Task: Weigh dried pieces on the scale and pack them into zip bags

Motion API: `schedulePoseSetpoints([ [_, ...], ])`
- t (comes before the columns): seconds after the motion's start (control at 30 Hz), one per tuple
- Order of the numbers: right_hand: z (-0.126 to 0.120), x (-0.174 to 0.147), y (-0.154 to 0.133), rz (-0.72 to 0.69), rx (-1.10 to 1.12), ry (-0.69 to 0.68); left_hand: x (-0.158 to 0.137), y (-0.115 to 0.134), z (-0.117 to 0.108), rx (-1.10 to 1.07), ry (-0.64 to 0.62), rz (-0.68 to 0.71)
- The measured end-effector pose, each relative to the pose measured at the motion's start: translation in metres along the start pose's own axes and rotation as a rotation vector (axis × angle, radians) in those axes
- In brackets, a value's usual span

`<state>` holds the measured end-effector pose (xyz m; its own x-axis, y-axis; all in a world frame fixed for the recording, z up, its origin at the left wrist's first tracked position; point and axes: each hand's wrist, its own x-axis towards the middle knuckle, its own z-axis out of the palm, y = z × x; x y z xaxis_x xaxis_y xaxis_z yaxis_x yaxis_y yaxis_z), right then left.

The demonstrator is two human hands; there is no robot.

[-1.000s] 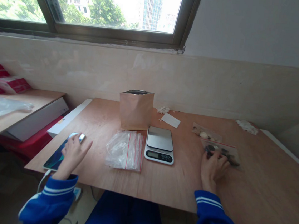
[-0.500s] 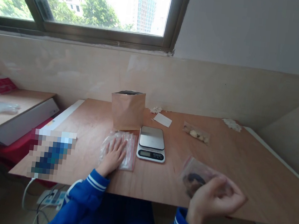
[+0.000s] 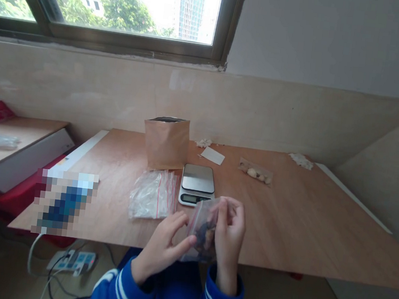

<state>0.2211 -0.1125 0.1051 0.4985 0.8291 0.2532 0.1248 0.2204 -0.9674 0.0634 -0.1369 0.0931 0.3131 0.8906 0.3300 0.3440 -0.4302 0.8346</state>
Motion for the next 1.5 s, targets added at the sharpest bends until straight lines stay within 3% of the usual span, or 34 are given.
schedulePoseSetpoints([
  [0.17, 0.005, -0.003, 0.015, 0.019, -0.030, -0.087, -0.001, 0.004, 0.004, -0.116, -0.095, -0.102],
  [0.3, 0.011, -0.011, 0.020, -0.187, -0.175, -0.065, 0.002, 0.001, 0.009, -0.282, 0.108, -0.221],
  [0.43, 0.019, -0.024, 0.008, -0.231, -0.152, -0.504, 0.007, 0.000, 0.012, -0.347, 0.344, -0.278],
  [0.53, 0.025, -0.030, 0.002, -0.189, -0.078, -0.628, 0.011, 0.000, 0.009, -0.368, 0.386, -0.278],
  [0.73, 0.027, -0.029, 0.005, -0.123, 0.033, -0.569, 0.012, 0.000, 0.005, -0.298, 0.322, -0.180],
  [0.97, 0.025, -0.030, 0.002, -0.145, -0.051, -0.487, 0.015, 0.001, 0.003, -0.071, 0.255, -0.154],
  [1.03, 0.024, -0.028, 0.005, -0.140, -0.094, -0.388, 0.014, -0.001, 0.001, -0.003, 0.266, -0.168],
  [1.13, 0.015, -0.020, 0.015, -0.080, -0.112, -0.103, 0.009, -0.005, -0.006, 0.054, 0.348, -0.207],
  [1.2, 0.007, -0.014, 0.018, -0.023, -0.074, 0.013, 0.005, -0.007, -0.013, 0.075, 0.363, -0.214],
  [1.33, 0.005, -0.015, 0.011, 0.027, 0.063, -0.018, 0.004, -0.011, -0.022, -0.091, 0.329, -0.192],
  [1.5, 0.038, -0.024, -0.004, 0.063, 0.232, -0.015, 0.011, -0.026, -0.014, -0.509, 0.466, -0.319],
])
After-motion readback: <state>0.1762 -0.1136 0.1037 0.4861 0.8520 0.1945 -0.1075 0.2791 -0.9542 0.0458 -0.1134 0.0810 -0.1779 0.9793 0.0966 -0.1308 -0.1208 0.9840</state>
